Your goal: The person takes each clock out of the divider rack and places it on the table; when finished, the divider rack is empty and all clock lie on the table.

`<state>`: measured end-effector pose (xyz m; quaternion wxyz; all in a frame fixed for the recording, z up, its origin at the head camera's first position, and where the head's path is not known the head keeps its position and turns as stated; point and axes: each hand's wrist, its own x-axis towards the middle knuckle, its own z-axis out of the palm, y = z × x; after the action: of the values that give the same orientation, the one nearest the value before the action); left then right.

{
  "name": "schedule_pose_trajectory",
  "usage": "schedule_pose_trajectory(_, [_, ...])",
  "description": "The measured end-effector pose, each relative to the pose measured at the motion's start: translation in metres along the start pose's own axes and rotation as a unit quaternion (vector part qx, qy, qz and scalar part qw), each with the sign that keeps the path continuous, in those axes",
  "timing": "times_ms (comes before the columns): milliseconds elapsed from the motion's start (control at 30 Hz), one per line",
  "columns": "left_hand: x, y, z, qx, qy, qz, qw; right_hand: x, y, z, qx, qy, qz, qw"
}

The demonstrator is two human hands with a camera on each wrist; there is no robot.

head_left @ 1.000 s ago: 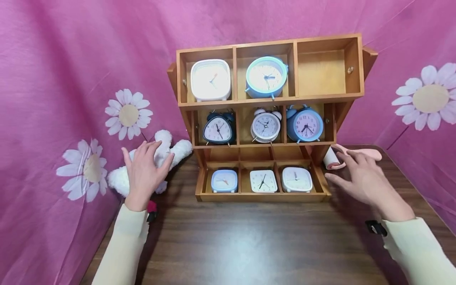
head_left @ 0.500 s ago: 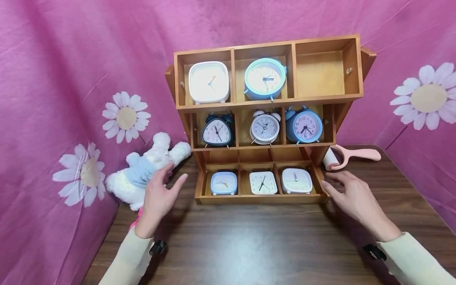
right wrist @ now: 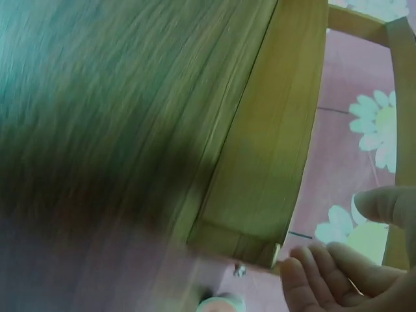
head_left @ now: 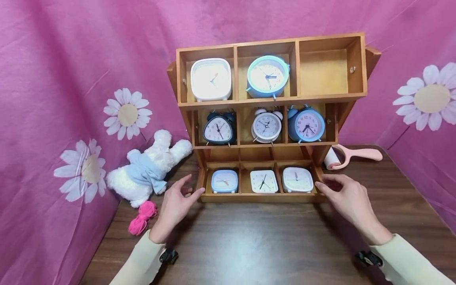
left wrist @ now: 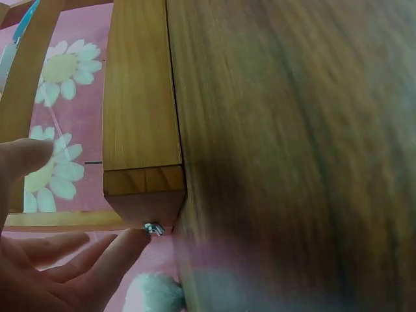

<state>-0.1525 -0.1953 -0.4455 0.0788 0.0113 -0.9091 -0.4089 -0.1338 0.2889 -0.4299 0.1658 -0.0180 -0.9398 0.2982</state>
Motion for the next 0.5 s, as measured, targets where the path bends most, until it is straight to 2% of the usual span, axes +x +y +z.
schedule_pose_trajectory(200, [0.001,0.0,0.002,0.006,-0.043,-0.033,0.9985,-0.002,-0.013,-0.003,0.028,-0.017,0.044,0.998])
schedule_pose_trajectory(500, [0.005,-0.002,0.006,0.014,-0.075,-0.034,0.9965,-0.01,-0.024,-0.003,0.043,-0.054,0.075,0.995])
